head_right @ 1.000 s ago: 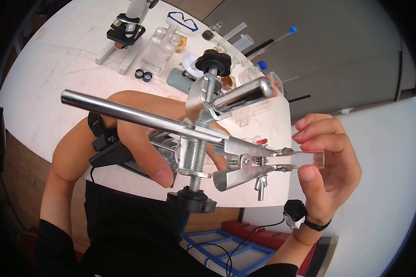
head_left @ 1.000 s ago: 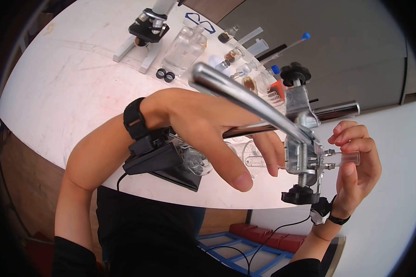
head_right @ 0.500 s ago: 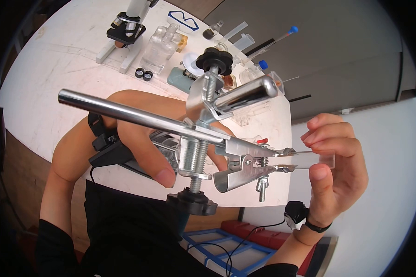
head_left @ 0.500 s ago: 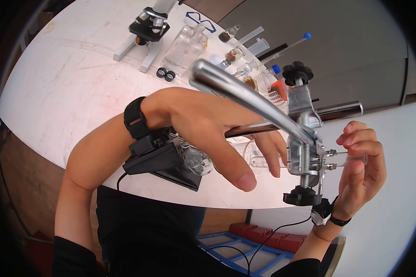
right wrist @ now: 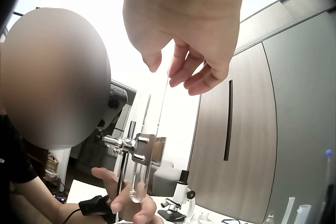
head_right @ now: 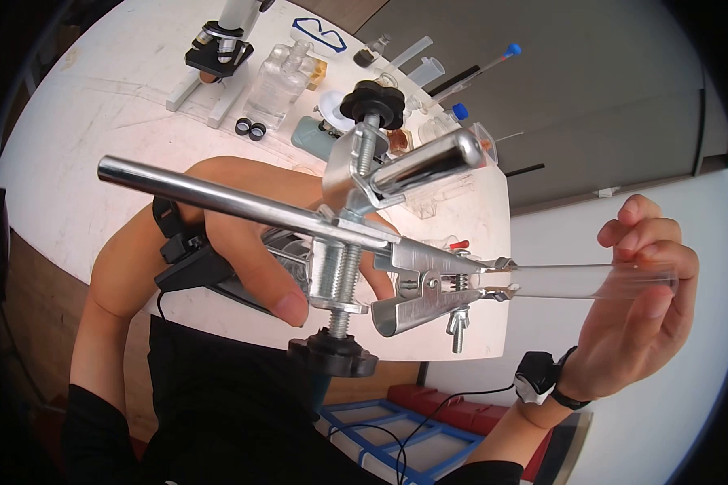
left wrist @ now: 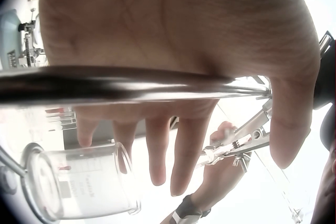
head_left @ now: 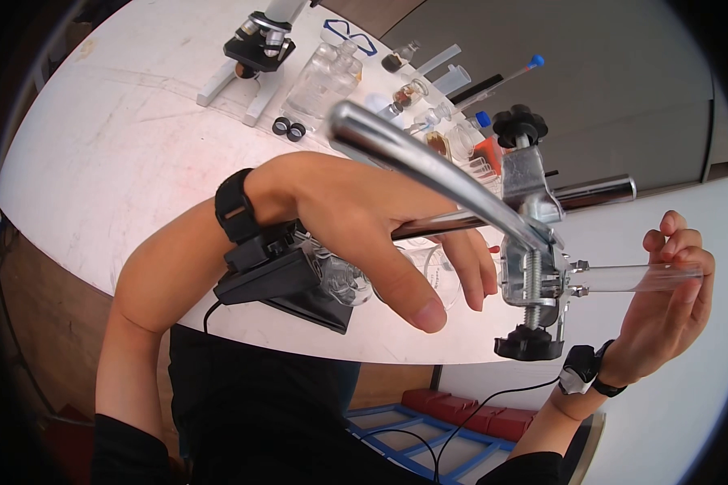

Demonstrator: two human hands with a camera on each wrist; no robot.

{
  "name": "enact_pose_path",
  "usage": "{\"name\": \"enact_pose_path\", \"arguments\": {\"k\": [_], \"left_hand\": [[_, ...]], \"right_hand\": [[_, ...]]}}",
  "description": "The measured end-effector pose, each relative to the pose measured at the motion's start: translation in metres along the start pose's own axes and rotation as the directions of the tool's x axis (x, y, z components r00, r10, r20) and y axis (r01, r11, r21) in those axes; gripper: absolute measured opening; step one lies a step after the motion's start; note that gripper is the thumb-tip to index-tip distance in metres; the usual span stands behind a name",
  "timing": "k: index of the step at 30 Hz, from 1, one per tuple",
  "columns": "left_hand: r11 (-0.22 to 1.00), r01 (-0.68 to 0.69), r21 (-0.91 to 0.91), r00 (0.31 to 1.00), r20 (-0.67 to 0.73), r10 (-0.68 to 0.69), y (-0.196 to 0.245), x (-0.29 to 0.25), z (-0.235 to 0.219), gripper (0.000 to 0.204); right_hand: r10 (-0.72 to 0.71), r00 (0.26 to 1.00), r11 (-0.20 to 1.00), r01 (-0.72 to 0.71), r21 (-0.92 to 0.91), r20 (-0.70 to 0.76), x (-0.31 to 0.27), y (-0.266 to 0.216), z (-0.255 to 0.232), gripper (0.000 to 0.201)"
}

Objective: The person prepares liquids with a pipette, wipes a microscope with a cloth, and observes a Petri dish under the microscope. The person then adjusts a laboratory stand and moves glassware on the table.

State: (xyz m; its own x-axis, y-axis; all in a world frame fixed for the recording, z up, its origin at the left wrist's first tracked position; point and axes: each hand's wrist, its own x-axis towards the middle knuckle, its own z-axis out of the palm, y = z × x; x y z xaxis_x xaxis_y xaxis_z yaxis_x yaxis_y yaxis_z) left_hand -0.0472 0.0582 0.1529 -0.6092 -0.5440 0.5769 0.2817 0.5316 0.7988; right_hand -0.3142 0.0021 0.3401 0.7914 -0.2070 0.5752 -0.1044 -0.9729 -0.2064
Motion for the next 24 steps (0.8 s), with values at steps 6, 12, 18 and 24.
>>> {"name": "enact_pose_path", "arguments": {"k": [6, 12, 18, 24], "left_hand": [[0.999, 0.045, 0.008, 0.999, 0.015, -0.045, 0.005, -0.001, -0.001, 0.049], [0.997, 0.078, -0.009, 0.997, -0.004, -0.078, 0.007, -0.002, 0.001, 0.046], [0.996, 0.078, 0.034, 0.997, -0.007, -0.078, 0.008, -0.001, -0.002, 0.047], [1.000, -0.005, 0.022, 1.000, 0.002, 0.005, 0.007, -0.004, -0.007, 0.049]], "right_hand": [[0.056, 0.986, 0.998, -0.057, -0.001, -0.159, 0.004, 0.000, -0.018, 0.032], [0.138, 0.907, 0.989, -0.102, 0.111, -0.398, 0.012, 0.001, -0.035, 0.038], [0.157, 0.911, 0.974, -0.080, 0.211, -0.381, 0.011, 0.013, -0.052, 0.034], [0.199, 0.901, 0.962, -0.103, 0.255, -0.385, 0.007, 0.033, -0.063, 0.036]]}}
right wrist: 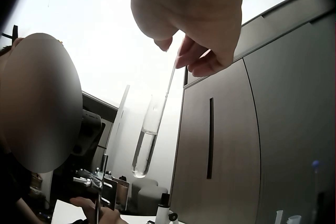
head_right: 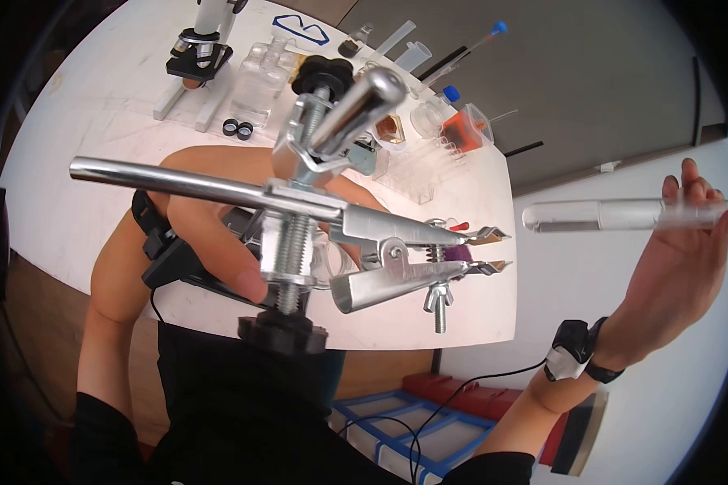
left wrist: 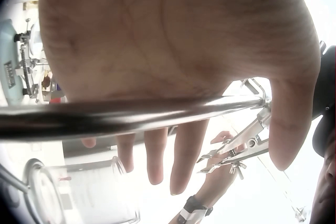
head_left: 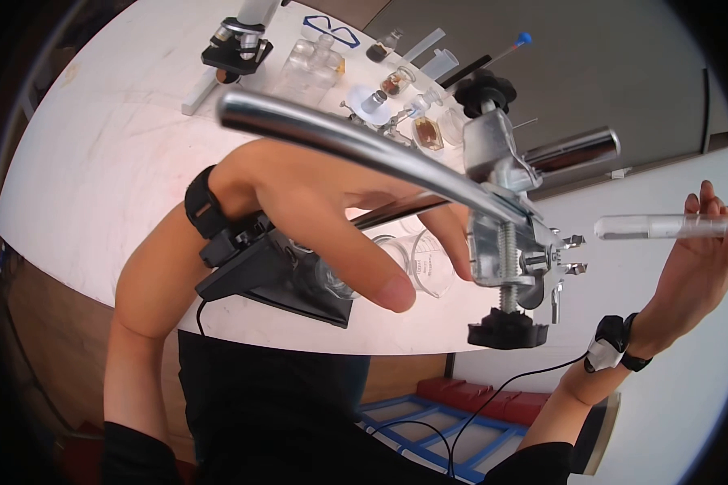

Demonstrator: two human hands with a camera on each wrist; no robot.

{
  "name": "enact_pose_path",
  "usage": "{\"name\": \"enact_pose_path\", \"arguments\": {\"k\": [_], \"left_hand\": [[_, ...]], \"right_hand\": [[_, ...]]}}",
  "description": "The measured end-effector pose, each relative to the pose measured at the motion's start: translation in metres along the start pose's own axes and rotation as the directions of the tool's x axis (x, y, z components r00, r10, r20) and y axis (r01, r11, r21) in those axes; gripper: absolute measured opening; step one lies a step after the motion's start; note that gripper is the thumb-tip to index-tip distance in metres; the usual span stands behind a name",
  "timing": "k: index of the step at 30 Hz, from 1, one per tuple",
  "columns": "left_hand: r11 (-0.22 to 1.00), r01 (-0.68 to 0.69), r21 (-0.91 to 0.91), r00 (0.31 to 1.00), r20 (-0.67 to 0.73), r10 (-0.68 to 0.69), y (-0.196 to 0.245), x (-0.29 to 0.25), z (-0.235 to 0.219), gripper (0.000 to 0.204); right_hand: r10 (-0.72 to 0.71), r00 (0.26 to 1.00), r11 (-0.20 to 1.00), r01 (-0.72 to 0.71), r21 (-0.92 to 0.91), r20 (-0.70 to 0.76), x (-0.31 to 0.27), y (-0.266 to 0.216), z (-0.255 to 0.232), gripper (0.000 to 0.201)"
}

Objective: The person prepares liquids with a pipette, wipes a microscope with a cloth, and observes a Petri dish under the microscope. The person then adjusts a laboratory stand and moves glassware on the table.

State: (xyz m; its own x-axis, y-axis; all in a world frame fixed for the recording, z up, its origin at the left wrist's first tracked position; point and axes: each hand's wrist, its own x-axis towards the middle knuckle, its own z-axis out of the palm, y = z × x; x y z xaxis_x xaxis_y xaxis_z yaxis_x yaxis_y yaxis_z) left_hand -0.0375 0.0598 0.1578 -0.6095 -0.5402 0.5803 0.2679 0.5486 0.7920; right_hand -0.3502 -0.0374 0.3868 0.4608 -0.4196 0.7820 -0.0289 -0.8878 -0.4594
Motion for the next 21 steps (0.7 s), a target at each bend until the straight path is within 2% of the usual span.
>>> {"name": "enact_pose_path", "arguments": {"k": [2, 3, 4, 6, 8, 9, 11, 13, 14, 16, 18, 20, 21], "left_hand": [[0.998, 0.029, -0.047, 0.997, -0.064, -0.032, 0.001, -0.001, 0.000, 0.050], [0.995, 0.093, -0.024, 0.996, 0.007, -0.092, 0.005, -0.001, -0.007, 0.054], [0.996, 0.089, -0.017, 0.995, 0.033, -0.089, 0.011, -0.004, -0.002, 0.054], [0.985, 0.174, 0.017, 0.976, -0.134, -0.170, 0.017, -0.006, -0.001, 0.082], [0.847, 0.488, 0.210, 0.872, -0.155, -0.464, 0.047, -0.005, -0.006, 0.079], [0.841, 0.496, 0.217, 0.868, -0.138, -0.476, 0.048, -0.001, -0.004, 0.079], [0.903, 0.337, 0.265, 0.940, -0.148, -0.307, 0.030, -0.008, -0.016, 0.069], [0.932, 0.157, 0.326, 0.983, -0.141, -0.117, 0.016, -0.010, -0.017, 0.059], [0.933, 0.064, 0.353, 0.991, -0.132, -0.018, 0.011, -0.011, -0.019, 0.055], [0.906, -0.127, 0.404, 0.977, -0.107, 0.185, 0.008, -0.013, -0.023, 0.045], [0.916, -0.078, 0.393, 0.990, -0.080, 0.119, 0.026, -0.003, -0.014, 0.038], [0.929, 0.023, 0.369, 0.984, -0.172, 0.044, 0.035, 0.004, 0.000, 0.021], [0.931, -0.053, 0.360, 0.984, -0.142, 0.111, 0.037, 0.014, 0.006, 0.026]], "right_hand": [[0.025, 0.998, 0.996, -0.030, -0.087, -0.064, -0.003, 0.008, 0.006, 0.034], [0.034, 0.987, 0.996, -0.047, -0.078, -0.155, -0.005, 0.013, 0.015, 0.031], [0.025, 0.984, 0.995, -0.042, -0.092, -0.178, -0.013, 0.008, 0.014, 0.031], [0.071, 0.996, 0.997, -0.073, -0.018, -0.056, -0.018, 0.023, 0.009, 0.026], [0.100, 0.995, 0.995, -0.099, 0.027, -0.017, -0.026, 0.040, 0.009, 0.019], [0.122, 0.992, 0.993, -0.121, 0.011, -0.038, -0.032, 0.047, 0.009, 0.019], [0.166, 0.984, 0.986, -0.166, 0.000, -0.068, -0.038, 0.081, 0.029, 0.019], [0.219, 0.971, 0.970, -0.227, -0.082, -0.097, -0.048, 0.102, 0.037, 0.021], [0.225, 0.967, 0.969, -0.234, -0.079, -0.117, -0.053, 0.112, 0.042, 0.021], [0.320, 0.946, 0.930, -0.325, -0.170, -0.052, -0.062, 0.130, 0.053, 0.020], [0.340, 0.940, 0.919, -0.340, -0.199, -0.034, -0.070, 0.142, 0.049, 0.022], [0.347, 0.937, 0.911, -0.349, -0.220, -0.048, -0.077, 0.155, 0.051, 0.022], [0.332, 0.943, 0.908, -0.328, -0.262, -0.031, -0.078, 0.161, 0.049, 0.023]]}}
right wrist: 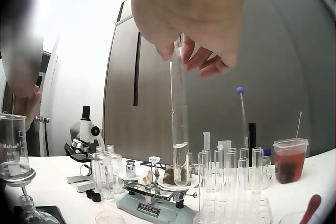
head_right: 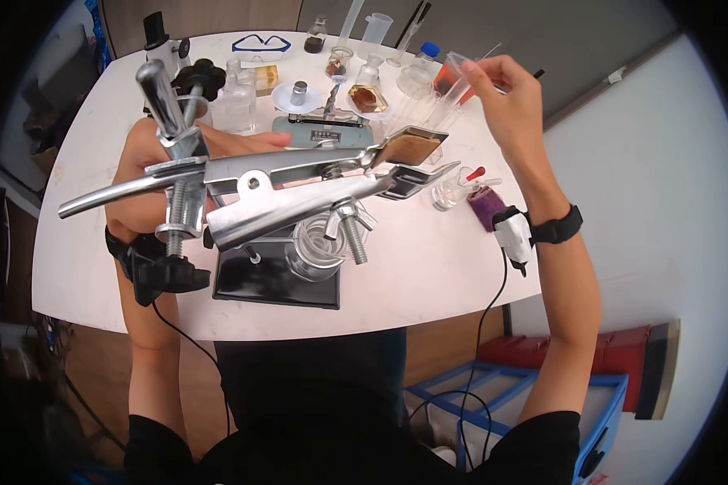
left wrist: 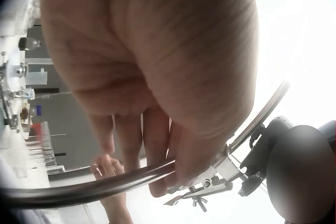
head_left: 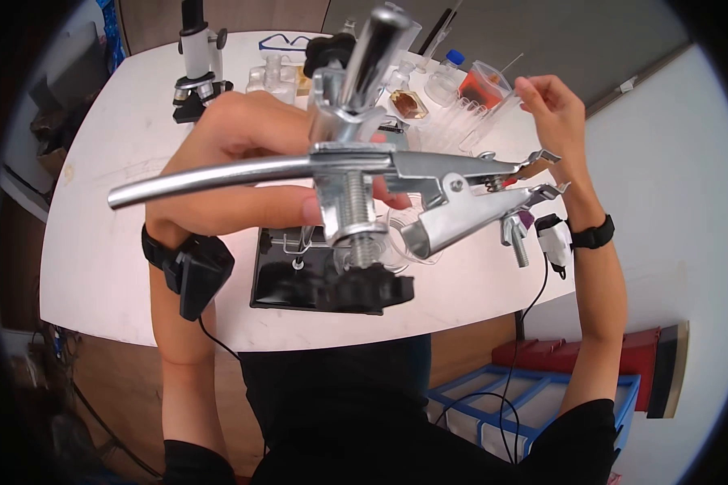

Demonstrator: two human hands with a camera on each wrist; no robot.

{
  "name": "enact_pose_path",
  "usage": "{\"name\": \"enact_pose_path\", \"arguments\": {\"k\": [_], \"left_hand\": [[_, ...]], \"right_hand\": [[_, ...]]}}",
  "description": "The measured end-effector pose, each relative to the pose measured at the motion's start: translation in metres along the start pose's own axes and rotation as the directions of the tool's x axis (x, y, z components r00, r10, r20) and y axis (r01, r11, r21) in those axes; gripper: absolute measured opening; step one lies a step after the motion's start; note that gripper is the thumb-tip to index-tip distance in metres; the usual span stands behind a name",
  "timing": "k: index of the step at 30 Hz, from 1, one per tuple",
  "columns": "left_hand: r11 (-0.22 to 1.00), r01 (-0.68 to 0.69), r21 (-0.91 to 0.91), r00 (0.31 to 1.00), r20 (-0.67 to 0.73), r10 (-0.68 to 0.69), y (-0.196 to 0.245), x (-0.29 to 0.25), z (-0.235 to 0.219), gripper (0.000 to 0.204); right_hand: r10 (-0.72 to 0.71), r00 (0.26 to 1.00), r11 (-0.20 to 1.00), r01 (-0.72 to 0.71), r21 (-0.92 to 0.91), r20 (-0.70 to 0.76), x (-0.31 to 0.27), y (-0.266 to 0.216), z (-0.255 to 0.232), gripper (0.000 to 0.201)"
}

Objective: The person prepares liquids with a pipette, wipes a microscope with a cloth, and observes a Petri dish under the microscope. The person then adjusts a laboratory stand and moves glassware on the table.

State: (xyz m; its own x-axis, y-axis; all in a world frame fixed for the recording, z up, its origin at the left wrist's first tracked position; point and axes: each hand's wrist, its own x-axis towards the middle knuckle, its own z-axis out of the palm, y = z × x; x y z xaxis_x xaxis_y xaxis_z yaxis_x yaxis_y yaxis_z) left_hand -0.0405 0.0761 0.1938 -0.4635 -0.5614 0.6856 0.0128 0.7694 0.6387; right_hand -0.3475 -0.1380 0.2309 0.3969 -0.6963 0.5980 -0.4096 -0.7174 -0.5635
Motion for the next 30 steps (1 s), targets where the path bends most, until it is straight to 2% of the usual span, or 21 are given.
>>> {"name": "enact_pose_path", "arguments": {"k": [1, 3, 4, 5, 7, 8, 9, 11, 12, 14, 17, 21, 26, 30], "left_hand": [[1.000, 0.005, 0.007, 1.000, 0.008, -0.005, 0.005, 0.004, 0.004, 0.026], [0.993, 0.099, -0.063, 0.995, -0.016, -0.100, 0.014, 0.009, 0.013, 0.027], [0.999, -0.033, -0.010, 0.998, -0.058, 0.032, -0.029, -0.025, -0.018, 0.026], [1.000, -0.030, -0.008, 0.998, -0.054, 0.030, -0.029, -0.025, -0.018, 0.026], [0.999, -0.033, 0.033, 0.997, -0.068, 0.035, -0.029, -0.027, -0.018, 0.025], [0.990, -0.090, 0.113, 0.991, -0.089, 0.101, -0.034, -0.027, -0.018, 0.023], [0.990, -0.087, 0.114, 0.991, -0.087, 0.097, -0.032, -0.028, -0.021, 0.023], [0.974, 0.030, 0.224, 1.000, -0.015, -0.027, -0.028, -0.033, -0.027, 0.025], [0.973, 0.031, 0.227, 0.999, -0.014, -0.029, -0.028, -0.032, -0.026, 0.025], [0.978, -0.052, 0.202, 0.994, -0.079, 0.069, -0.032, -0.029, -0.020, 0.026], [0.988, -0.076, 0.131, 0.988, -0.126, 0.093, -0.033, -0.028, -0.016, 0.027], [0.989, -0.069, 0.129, 0.979, -0.180, 0.091, -0.030, -0.026, -0.010, 0.027], [0.951, -0.002, 0.311, 0.984, -0.169, 0.057, -0.027, -0.029, -0.015, 0.033], [0.969, 0.010, 0.246, 0.974, -0.221, 0.046, -0.028, -0.028, -0.011, 0.036]], "right_hand": [[-0.017, 1.000, 0.999, 0.018, -0.043, 0.014, -0.002, 0.005, 0.001, 0.024], [0.027, 0.999, 1.000, -0.027, 0.005, 0.016, -0.007, 0.007, 0.003, 0.024], [0.077, 0.997, 0.997, -0.077, -0.024, 0.012, 0.005, 0.014, 0.053, 0.024], [0.124, 0.992, 0.992, -0.124, -0.013, 0.002, 0.006, 0.018, 0.057, 0.025], [0.128, 0.992, 0.990, -0.127, -0.059, 0.004, 0.008, 0.033, 0.062, 0.025], [0.132, 0.991, 0.986, -0.130, -0.108, 0.012, 0.008, 0.038, 0.065, 0.026], [0.133, 0.991, 0.986, -0.132, -0.103, 0.012, 0.007, 0.042, 0.067, 0.026], [0.216, 0.976, 0.969, -0.210, -0.127, 0.033, 0.005, 0.048, 0.073, 0.027], [0.215, 0.976, 0.970, -0.209, -0.124, 0.033, 0.004, 0.050, 0.075, 0.027], [0.217, 0.976, 0.958, -0.209, -0.197, 0.021, 0.004, 0.055, 0.078, 0.026], [0.256, 0.966, 0.946, -0.243, -0.214, 0.033, 0.003, 0.058, 0.080, 0.020], [0.247, 0.969, 0.947, -0.235, -0.217, 0.031, 0.002, 0.064, 0.082, 0.020], [0.215, 0.976, 0.954, -0.205, -0.218, 0.020, 0.001, 0.073, 0.084, 0.019], [0.135, 0.991, 0.955, -0.127, -0.267, 0.011, 0.001, 0.085, 0.084, 0.020]]}}
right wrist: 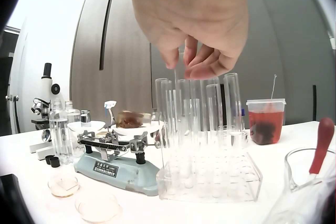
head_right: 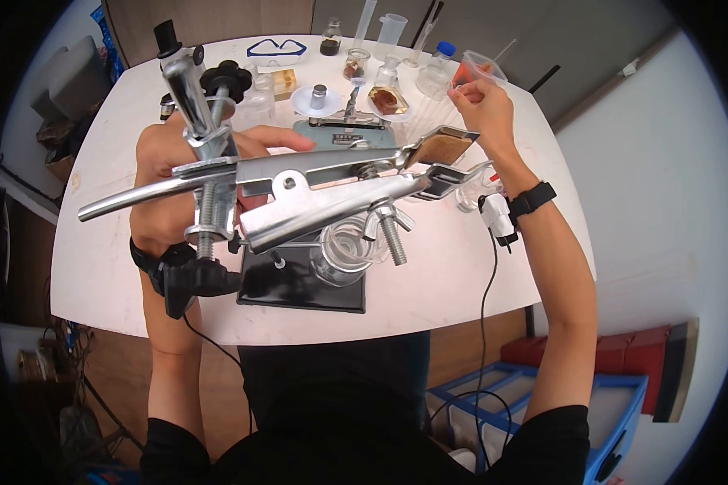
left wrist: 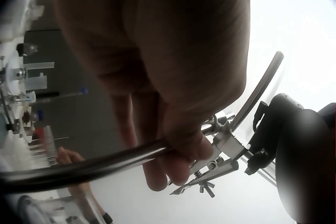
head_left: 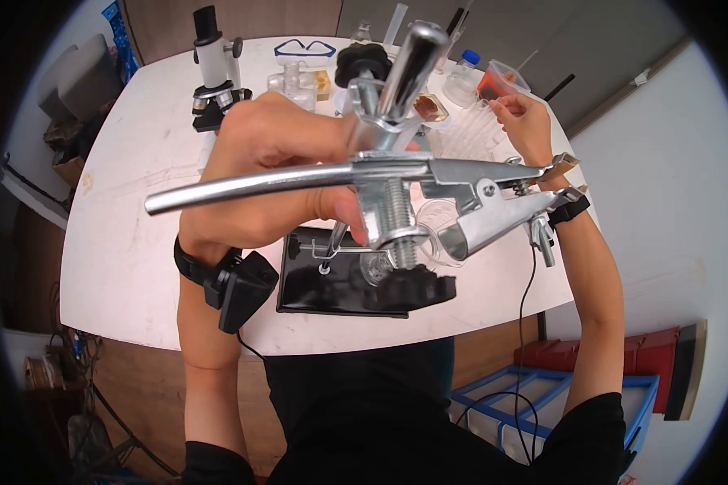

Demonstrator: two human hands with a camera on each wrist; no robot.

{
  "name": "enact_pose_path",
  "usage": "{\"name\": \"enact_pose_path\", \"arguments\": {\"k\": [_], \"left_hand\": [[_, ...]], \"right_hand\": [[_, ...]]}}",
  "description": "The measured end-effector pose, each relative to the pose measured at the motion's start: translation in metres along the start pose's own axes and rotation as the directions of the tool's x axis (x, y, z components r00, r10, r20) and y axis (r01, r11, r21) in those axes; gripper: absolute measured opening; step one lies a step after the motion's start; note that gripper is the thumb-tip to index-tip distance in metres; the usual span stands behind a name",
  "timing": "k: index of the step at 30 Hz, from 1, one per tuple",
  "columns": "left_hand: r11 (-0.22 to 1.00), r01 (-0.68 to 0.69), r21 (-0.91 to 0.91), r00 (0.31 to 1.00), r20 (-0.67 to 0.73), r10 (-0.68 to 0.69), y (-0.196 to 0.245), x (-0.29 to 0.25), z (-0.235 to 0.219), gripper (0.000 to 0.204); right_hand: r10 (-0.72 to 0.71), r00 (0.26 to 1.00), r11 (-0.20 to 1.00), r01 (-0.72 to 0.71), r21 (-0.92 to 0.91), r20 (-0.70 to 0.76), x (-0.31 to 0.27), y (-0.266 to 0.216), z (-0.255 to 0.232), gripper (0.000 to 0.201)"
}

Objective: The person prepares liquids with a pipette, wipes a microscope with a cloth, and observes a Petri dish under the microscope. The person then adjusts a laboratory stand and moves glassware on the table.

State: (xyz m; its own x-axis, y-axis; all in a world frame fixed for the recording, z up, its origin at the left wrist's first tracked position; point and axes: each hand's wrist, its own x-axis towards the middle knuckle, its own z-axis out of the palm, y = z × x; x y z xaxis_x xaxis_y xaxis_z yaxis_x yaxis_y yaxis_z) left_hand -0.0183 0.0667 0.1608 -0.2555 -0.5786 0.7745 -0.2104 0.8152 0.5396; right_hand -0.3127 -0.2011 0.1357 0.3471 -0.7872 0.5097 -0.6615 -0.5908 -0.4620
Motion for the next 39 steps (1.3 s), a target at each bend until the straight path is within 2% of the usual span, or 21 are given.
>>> {"name": "enact_pose_path", "arguments": {"k": [3, 5, 6, 9, 11, 15, 17, 19, 20, 21, 23, 25, 26, 28, 29, 31, 33, 37, 39], "left_hand": [[1.000, -0.020, 0.000, 1.000, -0.006, 0.020, 0.001, 0.002, -0.001, 0.032], [0.997, -0.018, 0.069, 1.000, 0.018, 0.017, 0.006, 0.003, -0.003, 0.026], [0.996, 0.000, 0.085, 1.000, -0.014, 0.001, 0.008, 0.004, 0.000, 0.021], [0.995, -0.024, 0.093, 0.999, -0.040, 0.028, 0.008, 0.006, 0.004, 0.019], [0.994, -0.006, 0.106, 0.999, -0.046, 0.011, 0.013, 0.007, 0.004, 0.017], [0.991, 0.035, 0.126, 0.999, -0.042, -0.030, 0.012, 0.005, 0.004, 0.015], [0.997, 0.081, 0.012, 0.995, -0.061, -0.080, 0.012, 0.007, 0.006, 0.018], [0.993, 0.110, -0.034, 0.994, -0.018, -0.110, 0.013, 0.007, 0.003, 0.019], [0.994, 0.097, -0.045, 0.995, -0.019, -0.098, 0.012, 0.007, 0.004, 0.019], [0.995, 0.085, -0.057, 0.996, -0.020, -0.087, 0.011, 0.008, 0.005, 0.019], [0.992, 0.107, -0.075, 0.994, -0.025, -0.109, 0.013, 0.007, 0.006, 0.020], [0.994, 0.084, -0.073, 0.996, -0.029, -0.086, 0.012, 0.006, 0.007, 0.022], [0.994, 0.085, -0.073, 0.996, -0.029, -0.088, 0.013, 0.006, 0.006, 0.022], [0.994, 0.104, 0.037, 0.994, -0.023, -0.103, 0.019, 0.006, 0.003, 0.021], [0.994, 0.104, 0.035, 0.994, -0.021, -0.104, 0.020, 0.006, 0.003, 0.021], [0.991, 0.049, 0.125, 0.998, -0.037, -0.044, 0.021, 0.006, 0.003, 0.020], [0.993, 0.058, 0.103, 0.998, -0.037, -0.055, 0.020, 0.006, 0.004, 0.019], [0.996, 0.068, 0.051, 0.997, -0.044, -0.066, 0.021, 0.006, 0.006, 0.017], [0.994, 0.029, 0.107, 0.999, -0.030, -0.026, 0.022, 0.008, 0.005, 0.017]], "right_hand": [[0.004, 1.000, 1.000, -0.003, -0.008, 0.001, -0.002, -0.005, 0.000, 0.022], [-0.024, 1.000, 0.998, 0.023, -0.066, -0.018, -0.005, -0.010, -0.001, 0.026], [-0.026, 1.000, 0.998, 0.025, -0.062, -0.017, -0.006, -0.012, 0.000, 0.026], [0.001, 1.000, 0.996, 0.001, -0.092, 0.014, -0.009, -0.014, 0.001, 0.028], [-0.044, 0.999, 0.993, 0.046, -0.111, 0.019, -0.010, -0.015, 0.000, 0.029], [-0.043, 0.996, 0.994, 0.050, -0.096, 0.072, -0.010, -0.012, 0.000, 0.028], [-0.169, 0.986, 0.979, 0.169, -0.117, 0.007, -0.014, -0.011, 0.001, 0.015], [-0.193, 0.981, 0.977, 0.193, -0.090, 0.009, -0.013, 0.001, 0.008, 0.016], [-0.235, 0.972, 0.971, 0.235, 0.038, -0.024, -0.006, 0.027, 0.017, 0.016], [-0.270, 0.961, 0.947, 0.277, 0.164, -0.062, -0.005, 0.029, 0.020, 0.015], [-0.245, 0.968, 0.953, 0.250, 0.168, -0.054, -0.009, 0.023, 0.016, 0.014], [-0.157, 0.985, 0.967, 0.167, -0.194, 0.064, -0.013, 0.000, 0.006, 0.014], [-0.245, 0.968, 0.954, 0.252, -0.162, 0.063, -0.023, -0.026, 0.000, 0.014], [-0.274, 0.959, 0.950, 0.282, -0.133, 0.070, -0.017, -0.006, 0.005, 0.015], [-0.307, 0.949, 0.944, 0.313, -0.104, 0.075, -0.016, -0.004, 0.005, 0.016], [-0.315, 0.944, 0.936, 0.326, -0.130, 0.097, -0.016, -0.001, 0.005, 0.016], [-0.405, 0.911, 0.900, 0.413, -0.140, 0.079, -0.015, 0.003, 0.006, 0.031], [-0.356, 0.933, 0.925, 0.360, -0.122, 0.056, -0.019, 0.003, 0.003, 0.031], [-0.230, 0.971, 0.967, 0.235, -0.100, 0.060, -0.030, -0.013, -0.009, 0.031]]}}
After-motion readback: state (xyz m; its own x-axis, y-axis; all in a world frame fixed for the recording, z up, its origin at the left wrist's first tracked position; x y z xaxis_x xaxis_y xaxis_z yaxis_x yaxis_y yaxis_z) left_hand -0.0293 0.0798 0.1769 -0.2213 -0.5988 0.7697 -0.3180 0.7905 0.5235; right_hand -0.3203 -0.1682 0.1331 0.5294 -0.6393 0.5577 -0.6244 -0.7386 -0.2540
